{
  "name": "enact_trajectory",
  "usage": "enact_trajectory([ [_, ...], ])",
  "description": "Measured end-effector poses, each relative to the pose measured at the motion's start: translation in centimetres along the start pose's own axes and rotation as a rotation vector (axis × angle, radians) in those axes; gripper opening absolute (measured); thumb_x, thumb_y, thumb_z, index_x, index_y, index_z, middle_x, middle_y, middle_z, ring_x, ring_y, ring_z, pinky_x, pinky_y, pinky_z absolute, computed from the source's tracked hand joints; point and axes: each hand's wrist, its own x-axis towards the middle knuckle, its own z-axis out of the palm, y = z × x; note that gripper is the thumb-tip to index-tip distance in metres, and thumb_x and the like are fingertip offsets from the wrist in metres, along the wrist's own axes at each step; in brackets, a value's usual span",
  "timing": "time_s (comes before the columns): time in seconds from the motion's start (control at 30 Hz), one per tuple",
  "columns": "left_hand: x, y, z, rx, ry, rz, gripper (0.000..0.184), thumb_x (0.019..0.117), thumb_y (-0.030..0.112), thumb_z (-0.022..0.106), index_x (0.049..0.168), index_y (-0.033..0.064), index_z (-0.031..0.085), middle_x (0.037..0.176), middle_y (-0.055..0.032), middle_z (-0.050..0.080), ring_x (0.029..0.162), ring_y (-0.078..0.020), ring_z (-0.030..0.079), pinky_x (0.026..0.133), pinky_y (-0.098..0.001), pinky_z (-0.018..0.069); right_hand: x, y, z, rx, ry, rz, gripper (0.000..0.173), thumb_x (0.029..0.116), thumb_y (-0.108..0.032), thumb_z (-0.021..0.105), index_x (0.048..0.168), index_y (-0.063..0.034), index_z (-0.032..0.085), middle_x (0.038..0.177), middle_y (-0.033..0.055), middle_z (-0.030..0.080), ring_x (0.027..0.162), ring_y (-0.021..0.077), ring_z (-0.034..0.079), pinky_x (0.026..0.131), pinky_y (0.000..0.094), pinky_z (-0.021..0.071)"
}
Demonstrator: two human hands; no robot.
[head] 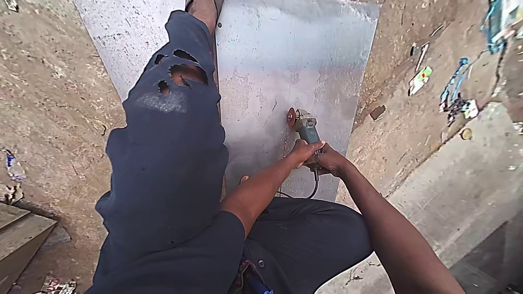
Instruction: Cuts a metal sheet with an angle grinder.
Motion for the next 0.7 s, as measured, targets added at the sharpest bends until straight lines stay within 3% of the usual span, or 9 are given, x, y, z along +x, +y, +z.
enact_trajectory([
  [0.07,0.1,-0.1,0.0,0.000,-0.003,0.001,0.060,0.0980,0.047,0.066,0.129,-0.0035,0.055,0.113,-0.0239,0.065,0.097,-0.0316,0.066,0.084,-0.0505,0.0559,0.0,0.0,0.0,-0.004,0.002,-0.003,0.059,0.0865,-0.008,0.078,0.137,-0.0124,0.047,0.091,0.0167,0.069,0.068,0.0250,0.068,0.053,0.0367,0.0569],
  [0.2,0.2,-0.2,0.0,-0.023,-0.006,-0.011,0.063,0.0972,0.047,0.067,0.133,-0.0029,0.053,0.116,-0.0249,0.065,0.098,-0.0333,0.067,0.085,-0.0517,0.0562,0.1,0.0,0.0,-0.015,0.004,0.000,0.067,0.0870,-0.009,0.078,0.142,-0.0138,0.041,0.095,0.0169,0.070,0.070,0.0262,0.070,0.055,0.0386,0.0581],
  [0.27,0.2,-0.2,0.1,-0.023,-0.006,-0.022,0.064,0.0970,0.047,0.067,0.135,-0.0021,0.051,0.117,-0.0250,0.064,0.099,-0.0332,0.066,0.085,-0.0515,0.0558,0.1,0.1,0.0,-0.009,0.008,0.002,0.065,0.0867,-0.009,0.078,0.141,-0.0138,0.043,0.094,0.0171,0.070,0.070,0.0262,0.070,0.055,0.0385,0.0580],
  [0.43,3.3,-1.5,0.3,-0.115,-0.009,0.009,0.065,0.0953,0.044,0.071,0.129,-0.0079,0.052,0.112,-0.0258,0.066,0.098,-0.0327,0.069,0.087,-0.0520,0.0581,0.4,-0.1,-0.1,-0.018,0.003,0.002,0.068,0.0856,-0.009,0.079,0.142,-0.0145,0.042,0.094,0.0167,0.070,0.069,0.0257,0.070,0.054,0.0380,0.0580],
  [0.6,1.7,-0.7,0.1,-0.063,-0.005,0.003,0.063,0.0963,0.045,0.069,0.131,-0.0045,0.053,0.114,-0.0246,0.065,0.098,-0.0318,0.067,0.086,-0.0510,0.0566,0.5,0.0,-0.1,-0.015,-0.003,-0.001,0.066,0.0856,-0.009,0.079,0.140,-0.0133,0.042,0.093,0.0167,0.069,0.069,0.0256,0.069,0.054,0.0379,0.0576],
  [0.7,3.2,-1.3,0.2,-0.105,-0.003,0.014,0.064,0.0953,0.044,0.071,0.128,-0.0081,0.053,0.112,-0.0260,0.066,0.099,-0.0324,0.068,0.088,-0.0518,0.0575,0.4,-0.1,-0.1,-0.019,0.000,-0.010,0.063,0.0847,-0.011,0.080,0.137,-0.0122,0.045,0.092,0.0162,0.070,0.067,0.0246,0.069,0.053,0.0370,0.0574],
])
